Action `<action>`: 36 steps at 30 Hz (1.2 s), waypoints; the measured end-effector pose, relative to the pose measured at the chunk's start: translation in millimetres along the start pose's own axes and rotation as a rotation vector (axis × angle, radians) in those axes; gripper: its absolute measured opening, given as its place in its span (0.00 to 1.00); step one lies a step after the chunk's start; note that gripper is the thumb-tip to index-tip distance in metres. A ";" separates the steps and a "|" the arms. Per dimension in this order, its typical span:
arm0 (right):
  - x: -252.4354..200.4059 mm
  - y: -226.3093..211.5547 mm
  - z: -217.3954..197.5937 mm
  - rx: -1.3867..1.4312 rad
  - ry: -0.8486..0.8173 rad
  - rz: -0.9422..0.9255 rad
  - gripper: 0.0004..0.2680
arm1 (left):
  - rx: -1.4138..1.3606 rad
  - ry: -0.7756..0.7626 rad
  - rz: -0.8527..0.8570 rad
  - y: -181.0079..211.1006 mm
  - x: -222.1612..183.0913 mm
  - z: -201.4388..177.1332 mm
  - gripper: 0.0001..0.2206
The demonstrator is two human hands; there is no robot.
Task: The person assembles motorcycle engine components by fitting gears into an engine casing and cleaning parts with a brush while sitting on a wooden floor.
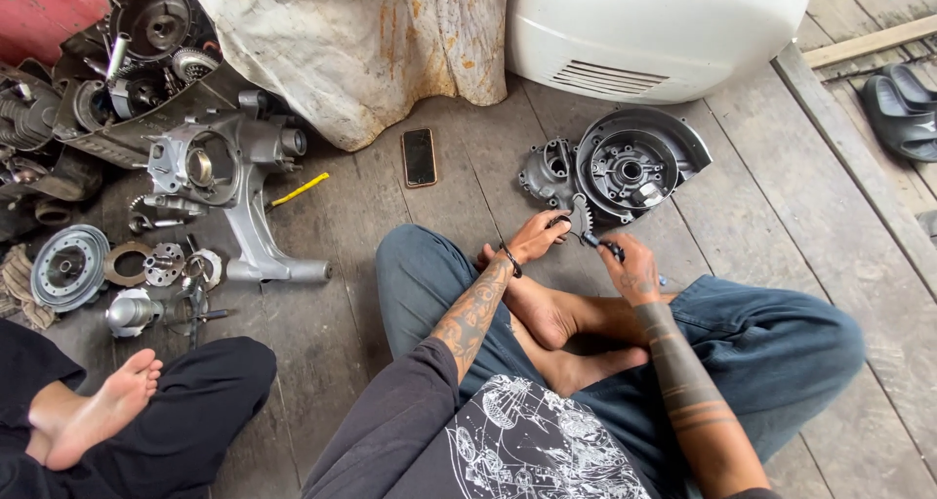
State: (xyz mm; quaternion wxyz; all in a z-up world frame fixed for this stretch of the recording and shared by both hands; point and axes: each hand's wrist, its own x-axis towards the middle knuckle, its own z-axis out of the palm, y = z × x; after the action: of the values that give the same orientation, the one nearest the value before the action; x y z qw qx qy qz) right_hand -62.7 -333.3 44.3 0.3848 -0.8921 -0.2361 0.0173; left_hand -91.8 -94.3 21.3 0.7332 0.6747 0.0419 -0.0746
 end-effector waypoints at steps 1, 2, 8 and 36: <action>-13.5 0.8 -1.7 0.015 0.005 0.023 0.05 | -0.019 0.017 0.017 -3.8 -6.2 6.0 0.24; -21.2 5.2 -2.0 0.015 -0.002 0.022 0.05 | -0.023 0.023 0.014 -15.3 -6.9 10.2 0.24; -34.0 2.9 -2.7 0.003 0.061 -0.041 0.05 | -0.260 0.118 -0.047 -35.8 -21.9 26.1 0.18; -35.7 -7.6 16.4 -0.414 0.241 -0.326 0.02 | 0.211 0.310 0.101 -23.8 -58.3 30.0 0.17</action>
State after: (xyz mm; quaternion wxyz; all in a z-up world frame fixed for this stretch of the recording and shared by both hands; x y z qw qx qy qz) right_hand -101.0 -333.2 32.7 0.2176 -0.8975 -0.3275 -0.1996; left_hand -154.3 -123.0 9.9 0.6461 0.7523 0.1123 0.0634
